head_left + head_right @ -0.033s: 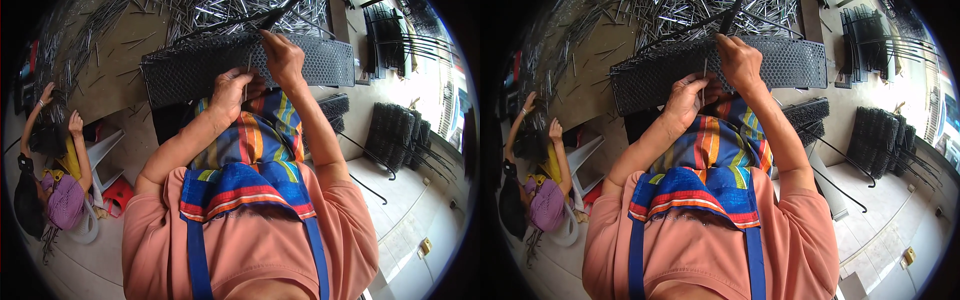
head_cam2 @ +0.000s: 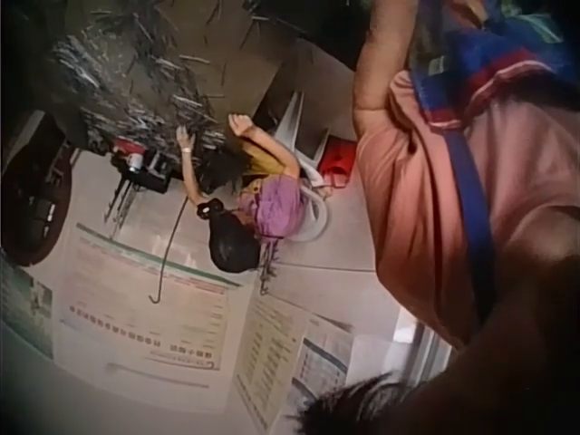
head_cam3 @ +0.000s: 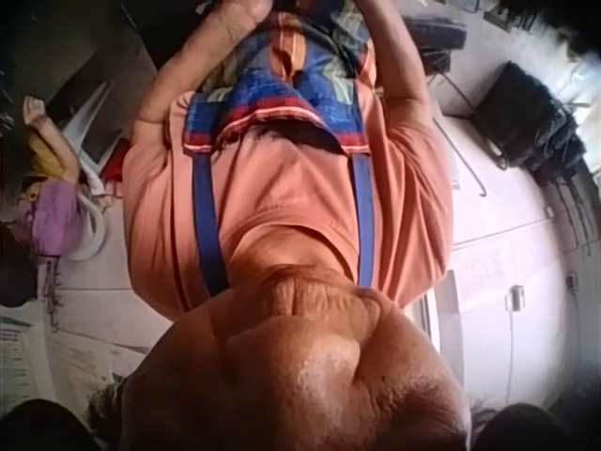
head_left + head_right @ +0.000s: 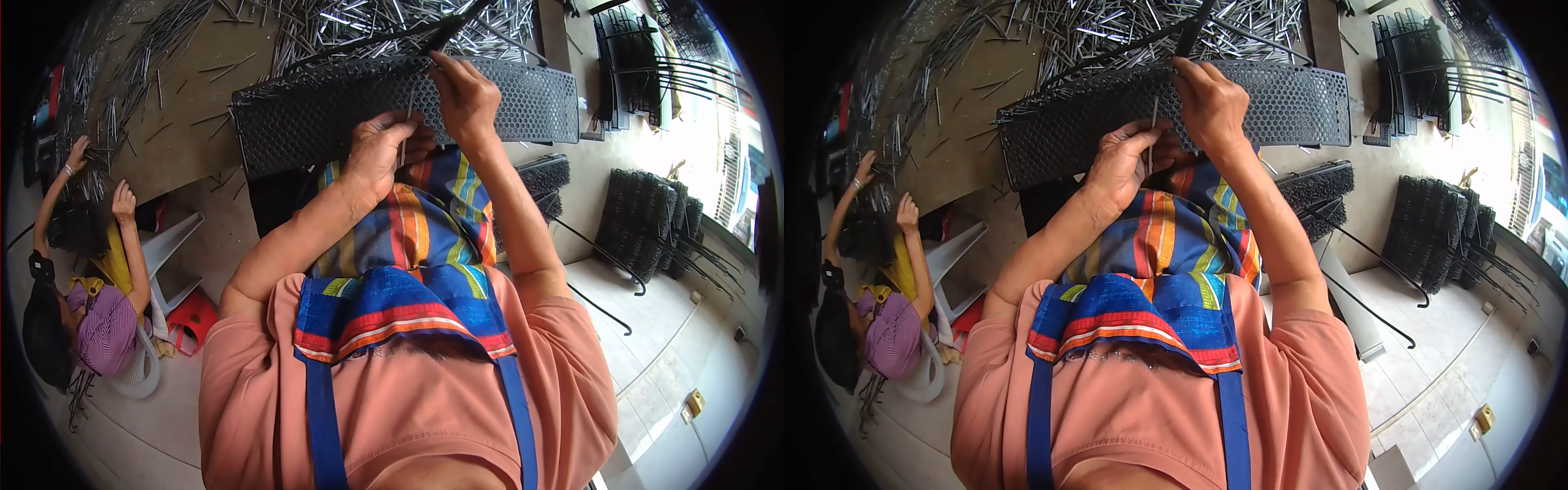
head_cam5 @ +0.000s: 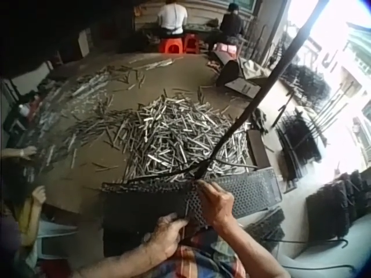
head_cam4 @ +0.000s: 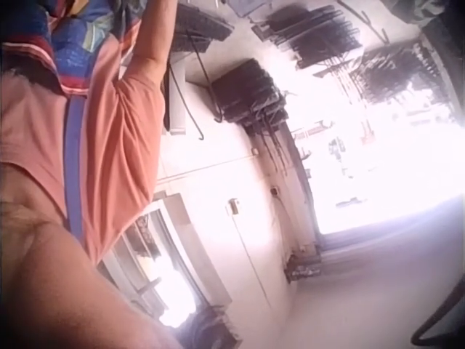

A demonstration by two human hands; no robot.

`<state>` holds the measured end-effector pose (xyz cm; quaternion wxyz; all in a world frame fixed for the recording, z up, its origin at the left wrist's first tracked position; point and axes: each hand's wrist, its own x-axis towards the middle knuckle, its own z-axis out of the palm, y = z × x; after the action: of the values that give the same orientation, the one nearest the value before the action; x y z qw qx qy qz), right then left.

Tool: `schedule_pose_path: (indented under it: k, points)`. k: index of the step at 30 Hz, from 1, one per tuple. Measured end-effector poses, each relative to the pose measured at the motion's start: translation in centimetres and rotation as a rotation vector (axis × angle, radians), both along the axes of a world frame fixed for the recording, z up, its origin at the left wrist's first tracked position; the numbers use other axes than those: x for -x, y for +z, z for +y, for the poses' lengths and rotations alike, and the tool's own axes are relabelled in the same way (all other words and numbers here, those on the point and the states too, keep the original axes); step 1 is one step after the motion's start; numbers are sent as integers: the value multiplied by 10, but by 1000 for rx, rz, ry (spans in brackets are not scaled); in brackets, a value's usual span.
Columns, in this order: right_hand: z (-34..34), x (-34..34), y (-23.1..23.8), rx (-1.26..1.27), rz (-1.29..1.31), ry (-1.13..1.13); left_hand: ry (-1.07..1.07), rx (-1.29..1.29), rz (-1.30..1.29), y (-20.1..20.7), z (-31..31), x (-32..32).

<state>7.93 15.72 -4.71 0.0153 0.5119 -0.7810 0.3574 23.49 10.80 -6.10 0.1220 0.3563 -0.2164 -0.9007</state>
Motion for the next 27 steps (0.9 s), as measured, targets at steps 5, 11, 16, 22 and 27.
schedule_pose_path:
  k: [5, 11, 16, 22, 27]
  points:
    - [20, -11, 4, 5, -915, 34, -128, 60, 16, 2, -2, 6]
    - [8, 14, 0, 576, -796, -199, -247, 223, -149, -11, -25, 21]
    - [-5, 25, -7, 509, -415, -185, -231, 249, -117, -16, -28, 18]
    - [-2, 16, 1, 341, -256, -203, -251, 255, -132, -16, -27, 16]
    - [11, 6, -11, 61, 130, -62, -484, 302, -70, -5, -29, 4]
